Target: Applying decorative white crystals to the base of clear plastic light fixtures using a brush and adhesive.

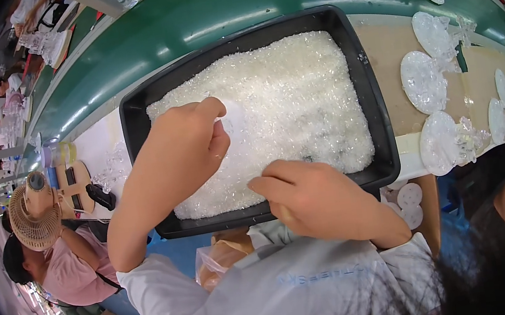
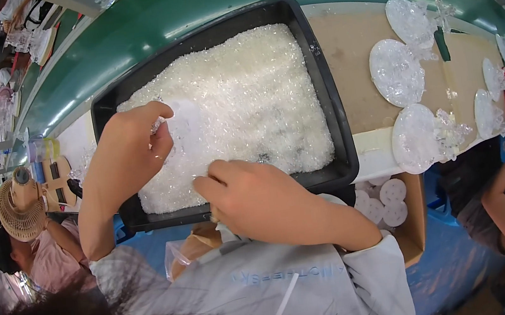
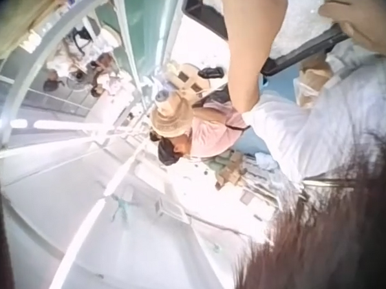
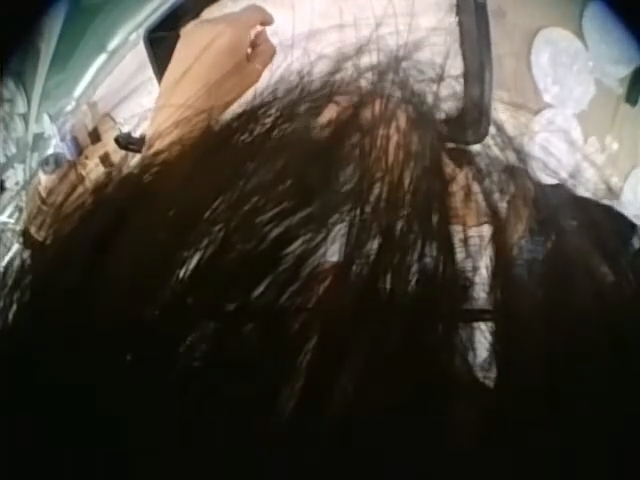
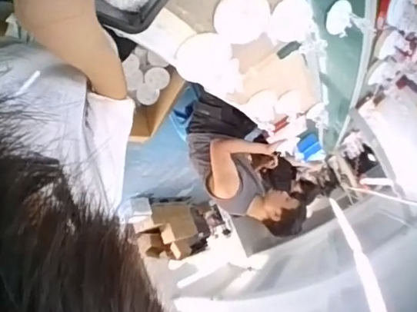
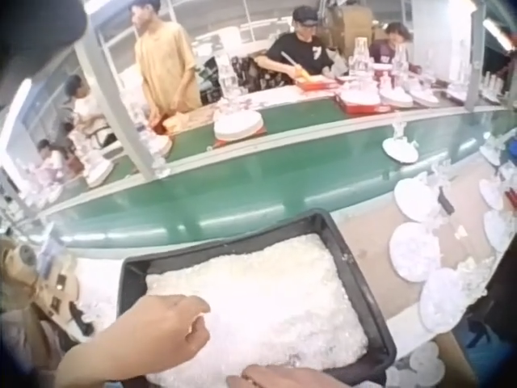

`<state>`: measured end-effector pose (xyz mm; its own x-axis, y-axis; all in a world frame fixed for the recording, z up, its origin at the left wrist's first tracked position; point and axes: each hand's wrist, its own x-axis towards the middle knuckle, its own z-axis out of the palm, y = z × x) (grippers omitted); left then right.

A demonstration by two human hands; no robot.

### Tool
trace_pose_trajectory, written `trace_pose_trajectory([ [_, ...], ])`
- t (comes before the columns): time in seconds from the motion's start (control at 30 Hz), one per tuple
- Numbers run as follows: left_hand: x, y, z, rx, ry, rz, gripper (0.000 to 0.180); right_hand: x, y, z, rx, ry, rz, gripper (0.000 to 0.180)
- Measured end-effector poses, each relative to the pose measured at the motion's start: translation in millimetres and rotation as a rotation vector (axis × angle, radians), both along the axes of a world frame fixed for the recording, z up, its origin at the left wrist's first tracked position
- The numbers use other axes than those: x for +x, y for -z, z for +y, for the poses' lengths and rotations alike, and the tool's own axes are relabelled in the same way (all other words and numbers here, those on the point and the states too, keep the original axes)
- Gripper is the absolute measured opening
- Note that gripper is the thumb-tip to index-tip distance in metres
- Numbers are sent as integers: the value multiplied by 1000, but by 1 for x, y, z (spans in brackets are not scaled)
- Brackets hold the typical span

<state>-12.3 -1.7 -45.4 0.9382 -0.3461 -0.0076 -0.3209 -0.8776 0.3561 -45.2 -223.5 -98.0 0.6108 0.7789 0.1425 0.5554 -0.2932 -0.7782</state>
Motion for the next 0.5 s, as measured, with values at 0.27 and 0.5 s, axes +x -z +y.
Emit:
trace_pose_trajectory([
  [0.27, -8, -9, 0, -33, 85, 80, 34, 0, 0, -2, 44, -118, 121, 33],
  [0.5, -9, -28, 2, 137, 193, 231, 51, -1, -8, -22, 89, 248, 15, 28],
])
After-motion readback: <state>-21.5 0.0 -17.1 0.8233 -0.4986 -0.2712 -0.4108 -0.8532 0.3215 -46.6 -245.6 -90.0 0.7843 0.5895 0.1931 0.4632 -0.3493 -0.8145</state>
